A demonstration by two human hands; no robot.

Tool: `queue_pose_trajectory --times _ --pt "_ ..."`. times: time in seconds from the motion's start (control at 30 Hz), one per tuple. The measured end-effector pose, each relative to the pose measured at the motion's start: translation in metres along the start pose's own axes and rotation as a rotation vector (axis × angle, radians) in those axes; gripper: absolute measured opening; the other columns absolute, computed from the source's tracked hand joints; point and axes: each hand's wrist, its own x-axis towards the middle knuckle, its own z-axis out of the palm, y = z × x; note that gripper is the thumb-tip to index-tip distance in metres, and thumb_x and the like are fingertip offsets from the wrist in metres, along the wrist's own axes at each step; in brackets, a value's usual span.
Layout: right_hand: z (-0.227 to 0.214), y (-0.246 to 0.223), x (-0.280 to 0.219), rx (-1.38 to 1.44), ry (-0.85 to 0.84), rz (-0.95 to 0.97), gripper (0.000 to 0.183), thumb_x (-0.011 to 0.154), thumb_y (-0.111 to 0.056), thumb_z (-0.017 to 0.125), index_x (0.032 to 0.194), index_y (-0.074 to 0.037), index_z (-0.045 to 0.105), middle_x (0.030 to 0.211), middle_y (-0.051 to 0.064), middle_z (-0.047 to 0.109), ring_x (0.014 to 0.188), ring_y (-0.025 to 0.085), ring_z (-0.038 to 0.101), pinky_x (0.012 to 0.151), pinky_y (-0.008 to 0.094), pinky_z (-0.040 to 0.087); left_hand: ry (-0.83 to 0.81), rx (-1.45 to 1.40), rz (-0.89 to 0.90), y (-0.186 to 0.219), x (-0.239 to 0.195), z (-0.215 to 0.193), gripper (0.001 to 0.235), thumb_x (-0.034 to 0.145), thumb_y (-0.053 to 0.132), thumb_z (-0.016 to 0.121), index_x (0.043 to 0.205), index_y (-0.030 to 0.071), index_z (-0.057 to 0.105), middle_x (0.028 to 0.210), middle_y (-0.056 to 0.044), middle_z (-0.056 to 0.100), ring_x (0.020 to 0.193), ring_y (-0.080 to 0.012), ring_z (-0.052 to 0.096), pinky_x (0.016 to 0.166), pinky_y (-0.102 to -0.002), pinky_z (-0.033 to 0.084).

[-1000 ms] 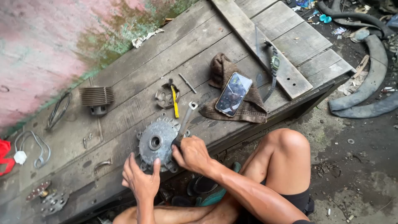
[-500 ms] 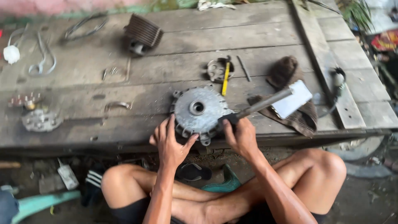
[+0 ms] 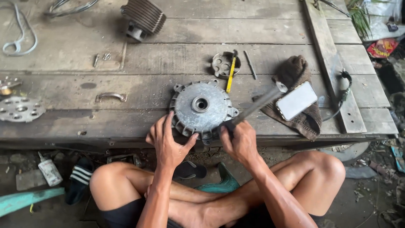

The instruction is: The person sits cross-legged and uses a hammer and a metal rod to repeatedly tap the edges of a circular metal housing placed on a wooden workbench. The person holds the housing steady with one hand while striking it with the other.

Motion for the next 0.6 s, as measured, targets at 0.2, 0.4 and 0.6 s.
queue_pose_trajectory --times 0.2,0.4,0.6 --pt "-0.014 -0.007 0.009 -0.129 -0.005 -0.015 0.031 0.093 -0.025 0.067 0.067 -0.013 0.056 0.057 0.006 0.054 0.056 0.029 0.062 0.059 0.038 0.047 0.065 0.054 0.031 0.002 -0.003 0.013 0.093 0.072 0.069 0.076 0.143 0.012 0.054 0.128 -0.009 0.053 0.114 -0.0313 0.047 0.094 -0.046 0.029" --pt "-0.022 -0.007 0.011 -0.114 -0.057 0.012 0.027 0.092 -0.021 0.068 0.07 -0.011 0.056 0.06 0.008 0.056 0.058 0.031 0.062 0.06 0.039 0.046 0.082 0.059 0.052 0.003 -0.006 0.016 0.095 0.074 0.07 0.075 0.144 0.011 0.053 0.127 -0.01 0.051 0.112 -0.0312 0.046 0.094 -0.048 0.029" --pt "-0.019 0.004 0.006 -0.121 -0.155 0.042 0.025 0.095 -0.024 0.068 0.074 -0.011 0.063 0.063 0.007 0.062 0.062 0.027 0.065 0.063 0.037 0.048 0.073 0.026 0.038 0.006 -0.008 0.011 0.098 0.069 0.069 0.077 0.144 0.01 0.053 0.126 -0.011 0.052 0.11 -0.0333 0.047 0.092 -0.05 0.031"
